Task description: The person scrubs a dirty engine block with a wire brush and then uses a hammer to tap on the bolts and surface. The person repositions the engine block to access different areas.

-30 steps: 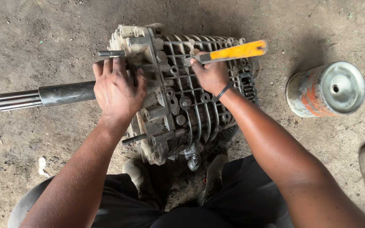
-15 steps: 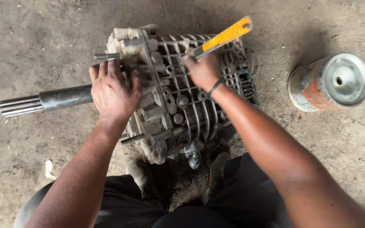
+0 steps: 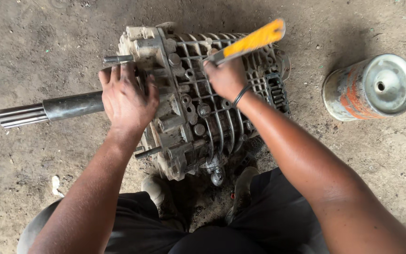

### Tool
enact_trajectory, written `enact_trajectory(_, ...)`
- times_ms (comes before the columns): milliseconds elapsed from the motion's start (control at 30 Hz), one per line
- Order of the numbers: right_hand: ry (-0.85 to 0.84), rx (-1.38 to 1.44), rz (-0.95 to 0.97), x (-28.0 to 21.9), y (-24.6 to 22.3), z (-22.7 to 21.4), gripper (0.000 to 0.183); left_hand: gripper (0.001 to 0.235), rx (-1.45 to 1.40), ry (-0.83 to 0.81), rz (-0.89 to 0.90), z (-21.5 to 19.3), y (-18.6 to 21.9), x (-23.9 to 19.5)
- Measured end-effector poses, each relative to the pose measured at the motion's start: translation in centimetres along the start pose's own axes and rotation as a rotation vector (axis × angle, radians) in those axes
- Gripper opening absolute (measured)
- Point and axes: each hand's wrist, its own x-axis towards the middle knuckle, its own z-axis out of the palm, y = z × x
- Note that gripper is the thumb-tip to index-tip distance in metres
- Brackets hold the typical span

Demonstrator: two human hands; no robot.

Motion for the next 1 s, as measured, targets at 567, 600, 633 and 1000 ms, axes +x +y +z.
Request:
enact_trajectory(567,-0.217,0.006,0.367,0.5,-0.6,-0.9,0.024,0.041,0.006,0.004,-0.041,-0.7,0.5,-0.1)
enact_trajectory(600,-0.224,-0.036,0.396,0.5,-0.7,-1.0,0.025,0.041,0.003,-0.017,-0.052,-0.7,0.5,-0.1)
enact_trajectory(633,-0.226,0.014,0.343,0.3,-0.9,-0.7,0.022,0.040,0.011,-0.020,-0.064,-0.8,0.5,-0.1)
enact_trajectory(1000,-0.217,0.168,0.345,-0.1,-1.0,0.2,0.016,0.038,0.010,0.002,-0.059,-0.8,0.8,-0.1)
